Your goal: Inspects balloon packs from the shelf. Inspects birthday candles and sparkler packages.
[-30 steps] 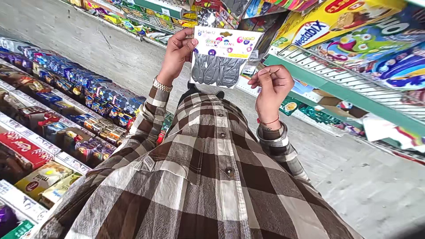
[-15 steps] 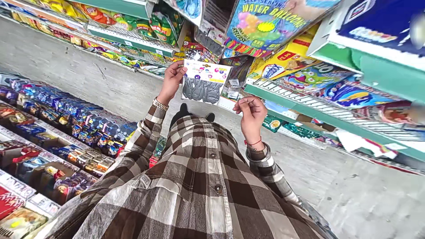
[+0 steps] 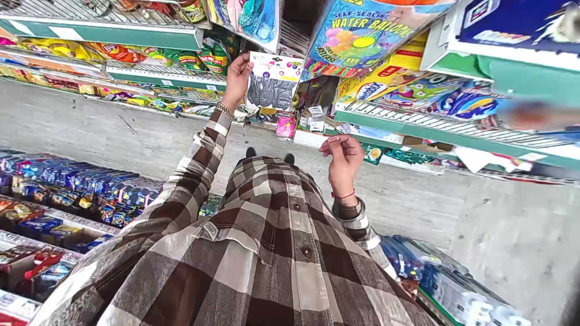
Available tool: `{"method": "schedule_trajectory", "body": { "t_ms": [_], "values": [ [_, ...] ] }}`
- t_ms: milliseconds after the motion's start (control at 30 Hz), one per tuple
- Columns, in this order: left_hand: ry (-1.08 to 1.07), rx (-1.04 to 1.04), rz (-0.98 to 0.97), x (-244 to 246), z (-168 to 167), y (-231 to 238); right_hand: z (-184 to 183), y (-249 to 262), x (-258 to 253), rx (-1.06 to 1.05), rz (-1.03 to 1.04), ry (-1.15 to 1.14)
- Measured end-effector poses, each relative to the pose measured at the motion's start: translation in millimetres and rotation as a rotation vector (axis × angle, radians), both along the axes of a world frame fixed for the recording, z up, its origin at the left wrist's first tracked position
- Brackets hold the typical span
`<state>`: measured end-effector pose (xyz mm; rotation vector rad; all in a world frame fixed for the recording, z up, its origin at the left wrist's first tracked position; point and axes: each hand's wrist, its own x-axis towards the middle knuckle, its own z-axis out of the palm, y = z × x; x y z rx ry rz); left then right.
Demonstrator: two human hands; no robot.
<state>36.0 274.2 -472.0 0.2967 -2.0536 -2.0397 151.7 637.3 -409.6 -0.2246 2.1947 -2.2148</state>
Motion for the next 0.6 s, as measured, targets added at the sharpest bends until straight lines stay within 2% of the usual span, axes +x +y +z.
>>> {"method": "schedule_trajectory", "body": {
  "t_ms": [267, 400, 533, 600],
  "values": [
    [-0.027, 0.002, -0.026, -24, -28, -7, -6, -36, 8, 0.041, -0.064, -0.029],
    [0.004, -0.025, -0.059, -21, -34, -14, -25, -55, -3, 0.104, -0.087, -0.061],
    [-0.029, -0.045, -0.111, 18, -45, -28, -46, -75, -15, 0.163, -0.093, -0.107],
    [-0.170, -0.006, -0.204, 56, -55, -37, -55, -86, -20, 0.197, -0.090, -0.121]
  ]
}}
